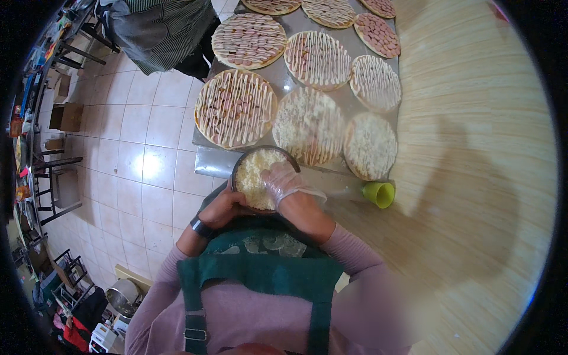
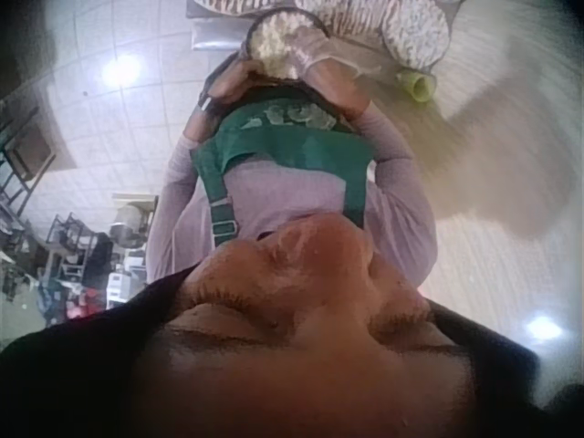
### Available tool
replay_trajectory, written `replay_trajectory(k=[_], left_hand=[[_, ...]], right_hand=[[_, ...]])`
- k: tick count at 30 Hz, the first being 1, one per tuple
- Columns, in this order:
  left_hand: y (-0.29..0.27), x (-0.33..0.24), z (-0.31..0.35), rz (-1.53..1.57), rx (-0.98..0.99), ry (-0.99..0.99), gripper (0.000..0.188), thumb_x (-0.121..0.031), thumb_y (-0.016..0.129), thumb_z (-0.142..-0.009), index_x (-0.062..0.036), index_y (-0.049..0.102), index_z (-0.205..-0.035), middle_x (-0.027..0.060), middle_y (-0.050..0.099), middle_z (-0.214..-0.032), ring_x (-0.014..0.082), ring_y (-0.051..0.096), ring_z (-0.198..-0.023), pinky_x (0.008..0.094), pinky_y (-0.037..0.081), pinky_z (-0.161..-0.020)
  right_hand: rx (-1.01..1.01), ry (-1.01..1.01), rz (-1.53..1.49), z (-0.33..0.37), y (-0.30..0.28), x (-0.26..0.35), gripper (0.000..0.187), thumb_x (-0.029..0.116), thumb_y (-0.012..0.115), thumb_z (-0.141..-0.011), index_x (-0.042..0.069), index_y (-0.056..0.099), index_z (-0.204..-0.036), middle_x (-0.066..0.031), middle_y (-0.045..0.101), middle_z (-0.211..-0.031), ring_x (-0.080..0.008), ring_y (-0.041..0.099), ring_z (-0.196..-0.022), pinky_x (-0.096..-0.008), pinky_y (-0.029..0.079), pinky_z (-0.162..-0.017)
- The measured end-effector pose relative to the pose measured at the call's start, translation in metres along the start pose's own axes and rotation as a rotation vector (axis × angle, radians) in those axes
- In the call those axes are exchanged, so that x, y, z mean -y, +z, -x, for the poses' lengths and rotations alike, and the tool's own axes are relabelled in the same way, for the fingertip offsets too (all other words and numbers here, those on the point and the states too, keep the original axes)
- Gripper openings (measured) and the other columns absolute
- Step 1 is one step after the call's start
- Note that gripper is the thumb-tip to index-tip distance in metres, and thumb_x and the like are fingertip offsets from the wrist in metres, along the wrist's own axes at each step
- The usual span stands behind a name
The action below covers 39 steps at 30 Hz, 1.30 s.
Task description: The recorder is assembling pizzas by adding shredded cheese to a large batch of prepared crusts at a food preparation table.
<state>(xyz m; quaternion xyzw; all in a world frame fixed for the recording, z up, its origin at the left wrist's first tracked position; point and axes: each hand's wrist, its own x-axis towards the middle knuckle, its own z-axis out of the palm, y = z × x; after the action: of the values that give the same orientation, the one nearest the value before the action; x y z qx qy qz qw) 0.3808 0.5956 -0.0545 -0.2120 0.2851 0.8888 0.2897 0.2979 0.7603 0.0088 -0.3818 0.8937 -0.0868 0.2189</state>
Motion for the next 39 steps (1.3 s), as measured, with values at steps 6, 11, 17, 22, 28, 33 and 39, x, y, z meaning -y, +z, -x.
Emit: replay_trajectory(k=[6, 11, 17, 22, 28, 33, 39], left_hand=[[-0.011, 0.007, -0.001, 0.069, -0.022, -0.011, 0.070, 0.006, 0.042, -0.075, -0.0137, 0.009, -0.135, 0.0135, 0.037, -0.127, 0.0293, 0.047, -0.110, 0.0436, 0.048, -0.084], [-0.002, -0.009, 0.010, 0.032, -0.117, 0.018, 0.063, 0.003, 0.042, -0.073, -0.0067, 0.019, -0.131, 0.0153, 0.041, -0.124, 0.0292, 0.049, -0.109, 0.0431, 0.047, -0.086], [-0.021, -0.005, 0.015, 0.084, -0.143, 0.047, 0.065, 0.007, 0.039, -0.073, -0.0087, 0.018, -0.132, 0.0144, 0.041, -0.124, 0.0288, 0.049, -0.107, 0.0449, 0.048, -0.084], [-0.025, -0.005, 0.021, 0.118, -0.141, 0.045, 0.064, 0.007, 0.038, -0.071, -0.0050, 0.021, -0.131, 0.0149, 0.041, -0.124, 0.0293, 0.050, -0.107, 0.0433, 0.049, -0.085], [-0.021, -0.009, 0.027, 0.022, -0.223, 0.086, 0.062, -0.001, 0.043, -0.069, 0.0048, 0.027, -0.128, 0.0185, 0.044, -0.124, 0.0321, 0.048, -0.110, 0.0438, 0.044, -0.091], [-0.022, -0.008, 0.026, 0.047, -0.210, 0.056, 0.061, -0.002, 0.044, -0.069, 0.0046, 0.027, -0.127, 0.0185, 0.044, -0.123, 0.0321, 0.048, -0.110, 0.0439, 0.044, -0.091], [-0.020, -0.009, 0.027, 0.026, -0.196, 0.068, 0.061, -0.002, 0.044, -0.069, 0.0038, 0.028, -0.128, 0.0175, 0.044, -0.123, 0.0313, 0.048, -0.110, 0.0437, 0.044, -0.091]], right_hand=[[-0.223, 0.105, -0.591, -0.002, -0.022, -0.034, 0.016, 0.010, 0.056, -0.078, 0.003, 0.061, -0.092, -0.0112, 0.060, -0.091, -0.0210, 0.059, -0.080, -0.0311, 0.047, -0.072], [-0.282, 0.317, -0.824, 0.002, -0.012, -0.096, 0.015, 0.002, 0.057, -0.078, 0.000, 0.062, -0.091, -0.0077, 0.063, -0.090, -0.0122, 0.058, -0.078, -0.0244, 0.047, -0.070], [-0.442, 0.321, -0.643, 0.014, 0.022, -0.156, 0.023, 0.007, 0.057, -0.078, 0.005, 0.062, -0.101, -0.0085, 0.064, -0.086, -0.0143, 0.058, -0.076, -0.0263, 0.045, -0.069], [-0.415, 0.525, -0.670, 0.020, 0.007, -0.159, 0.025, -0.003, 0.054, -0.077, 0.001, 0.061, -0.101, -0.0052, 0.062, -0.089, -0.0105, 0.055, -0.074, -0.0225, 0.045, -0.070], [-0.379, 0.561, -0.694, 0.019, 0.007, -0.160, 0.025, -0.003, 0.051, -0.078, 0.002, 0.063, -0.099, -0.0049, 0.062, -0.085, -0.0086, 0.053, -0.076, -0.0202, 0.042, -0.069], [-0.349, 0.498, -0.698, 0.011, 0.014, -0.155, 0.025, -0.004, 0.051, -0.077, 0.001, 0.063, -0.098, -0.0047, 0.063, -0.083, -0.0088, 0.054, -0.075, -0.0200, 0.043, -0.068], [-0.270, 0.438, -0.559, 0.002, 0.014, -0.148, 0.024, -0.003, 0.057, -0.076, 0.001, 0.063, -0.099, -0.0048, 0.063, -0.085, -0.0087, 0.055, -0.075, -0.0216, 0.045, -0.068]])
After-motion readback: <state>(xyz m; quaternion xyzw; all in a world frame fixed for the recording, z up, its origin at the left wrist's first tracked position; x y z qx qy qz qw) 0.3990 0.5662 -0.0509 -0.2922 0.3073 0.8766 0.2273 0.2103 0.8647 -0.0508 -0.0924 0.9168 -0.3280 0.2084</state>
